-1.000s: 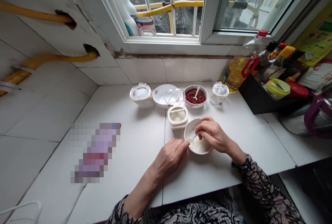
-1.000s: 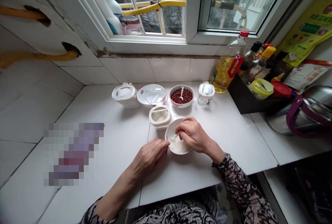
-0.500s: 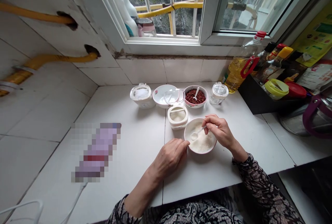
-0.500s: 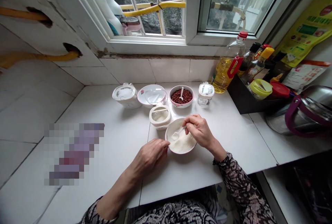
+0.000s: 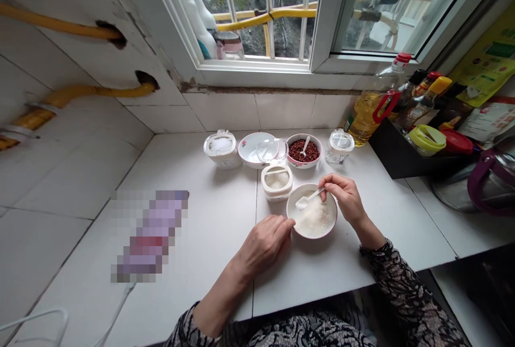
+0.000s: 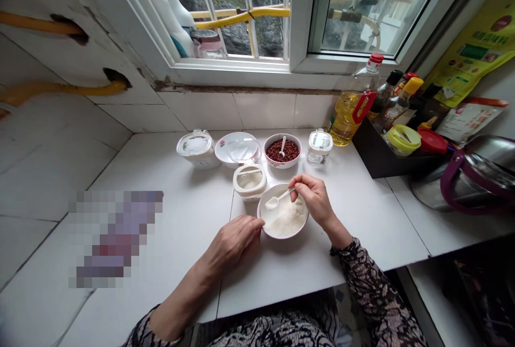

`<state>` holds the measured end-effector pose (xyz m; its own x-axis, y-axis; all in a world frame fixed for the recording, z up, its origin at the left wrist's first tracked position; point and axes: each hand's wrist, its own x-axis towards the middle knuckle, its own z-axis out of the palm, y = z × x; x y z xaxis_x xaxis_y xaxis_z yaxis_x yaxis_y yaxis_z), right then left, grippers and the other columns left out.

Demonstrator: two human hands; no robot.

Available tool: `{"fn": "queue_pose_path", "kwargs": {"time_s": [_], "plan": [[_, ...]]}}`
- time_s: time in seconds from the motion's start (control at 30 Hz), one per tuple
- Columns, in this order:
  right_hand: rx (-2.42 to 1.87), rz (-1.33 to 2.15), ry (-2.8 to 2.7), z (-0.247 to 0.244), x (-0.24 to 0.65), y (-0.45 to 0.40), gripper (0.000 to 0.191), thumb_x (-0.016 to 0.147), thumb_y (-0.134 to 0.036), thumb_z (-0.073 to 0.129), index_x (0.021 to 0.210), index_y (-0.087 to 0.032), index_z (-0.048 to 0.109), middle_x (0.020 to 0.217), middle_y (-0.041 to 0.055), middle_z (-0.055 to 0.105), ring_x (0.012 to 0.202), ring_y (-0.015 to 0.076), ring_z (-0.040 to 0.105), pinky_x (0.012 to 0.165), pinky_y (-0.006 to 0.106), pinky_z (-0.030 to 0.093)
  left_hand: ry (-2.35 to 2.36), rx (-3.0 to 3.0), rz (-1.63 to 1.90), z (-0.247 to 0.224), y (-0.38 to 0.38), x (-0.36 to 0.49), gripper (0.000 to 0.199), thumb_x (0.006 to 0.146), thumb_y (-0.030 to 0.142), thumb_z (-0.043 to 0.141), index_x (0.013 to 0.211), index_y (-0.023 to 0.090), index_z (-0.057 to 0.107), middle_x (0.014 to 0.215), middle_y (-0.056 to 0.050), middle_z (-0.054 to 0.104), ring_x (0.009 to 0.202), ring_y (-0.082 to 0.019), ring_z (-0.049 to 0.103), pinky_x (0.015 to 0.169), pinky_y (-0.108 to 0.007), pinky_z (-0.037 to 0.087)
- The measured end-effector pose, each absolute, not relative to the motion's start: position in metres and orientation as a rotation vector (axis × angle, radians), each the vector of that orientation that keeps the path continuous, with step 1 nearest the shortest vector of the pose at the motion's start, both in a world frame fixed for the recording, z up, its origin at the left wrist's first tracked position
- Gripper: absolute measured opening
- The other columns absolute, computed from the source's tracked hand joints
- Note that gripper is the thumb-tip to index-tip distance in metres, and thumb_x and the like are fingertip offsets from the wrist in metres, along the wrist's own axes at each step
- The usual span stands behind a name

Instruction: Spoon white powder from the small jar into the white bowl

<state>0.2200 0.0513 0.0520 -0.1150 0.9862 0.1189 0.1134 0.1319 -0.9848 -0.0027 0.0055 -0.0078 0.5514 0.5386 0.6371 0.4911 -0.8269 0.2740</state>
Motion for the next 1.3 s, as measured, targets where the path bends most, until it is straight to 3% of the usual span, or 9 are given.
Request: {"fn": "queue_pose_path", "kwargs": {"time_s": [0.3, 0.4, 0.57, 0.67, 0.87, 1.3], "plan": [[-1.052, 0.815, -1.511, 0.06, 0.2, 0.052, 0.016, 0.098, -0.031, 0.05, 0.099, -0.022, 0.063, 0.081, 0.0022, 0.072, 0.079, 0.0177, 0.069, 0.078, 0.034, 0.055, 0.919, 2.724, 1.131, -0.008, 0.005, -0.002, 0.019, 0.098, 0.006, 0.037, 0.105, 0.016, 0.052, 0.075, -0.003, 0.061, 0.065, -0.016, 0.057, 0.062, -0.029, 0.048], [-1.002, 0.538, -1.789, 0.056, 0.193, 0.054, 0.018, 0.1, -0.023, 0.046, 0.104, -0.022, 0.064, 0.09, 0.0051, 0.075, 0.086, 0.02, 0.07, 0.089, 0.04, 0.053, 0.921, 2.732, 1.131, -0.007, 0.005, -0.001, 0.019, 0.098, 0.006, 0.037, 0.103, 0.016, 0.052, 0.075, -0.003, 0.061, 0.064, -0.017, 0.057, 0.061, -0.029, 0.048], [-0.912, 0.146, -2.131, 0.055, 0.194, 0.057, 0.025, 0.095, -0.011, 0.045, 0.104, -0.022, 0.066, 0.088, 0.0041, 0.077, 0.081, 0.0203, 0.068, 0.101, 0.048, 0.044, 0.915, 2.737, 1.134, -0.007, 0.005, -0.001, 0.018, 0.099, 0.005, 0.038, 0.102, 0.015, 0.053, 0.075, -0.003, 0.061, 0.065, -0.017, 0.057, 0.061, -0.029, 0.048], [-0.899, 0.146, -2.011, 0.063, 0.203, 0.055, 0.024, 0.095, -0.011, 0.046, 0.103, -0.023, 0.065, 0.082, 0.0018, 0.075, 0.077, 0.0194, 0.067, 0.097, 0.045, 0.046, 0.914, 2.733, 1.134, -0.008, 0.005, -0.002, 0.018, 0.099, 0.005, 0.038, 0.103, 0.015, 0.052, 0.075, -0.003, 0.06, 0.065, -0.017, 0.056, 0.061, -0.029, 0.047], [-0.923, 0.244, -2.0, 0.064, 0.224, 0.052, 0.02, 0.088, -0.009, 0.047, 0.081, -0.023, 0.06, 0.064, -0.0027, 0.065, 0.06, 0.016, 0.059, 0.086, 0.039, 0.05, 0.915, 2.742, 1.139, -0.008, 0.005, -0.002, 0.017, 0.1, 0.008, 0.037, 0.103, 0.016, 0.052, 0.073, -0.002, 0.059, 0.062, -0.016, 0.053, 0.059, -0.028, 0.045], [-0.935, 0.439, -2.286, 0.038, 0.214, 0.051, 0.021, 0.084, -0.007, 0.043, 0.079, -0.02, 0.059, 0.065, -0.0027, 0.067, 0.056, 0.0128, 0.056, 0.097, 0.042, 0.042, 0.929, 2.741, 1.137, -0.007, 0.006, -0.001, 0.018, 0.1, 0.007, 0.037, 0.101, 0.016, 0.053, 0.075, -0.003, 0.061, 0.063, -0.016, 0.056, 0.06, -0.028, 0.047]]}}
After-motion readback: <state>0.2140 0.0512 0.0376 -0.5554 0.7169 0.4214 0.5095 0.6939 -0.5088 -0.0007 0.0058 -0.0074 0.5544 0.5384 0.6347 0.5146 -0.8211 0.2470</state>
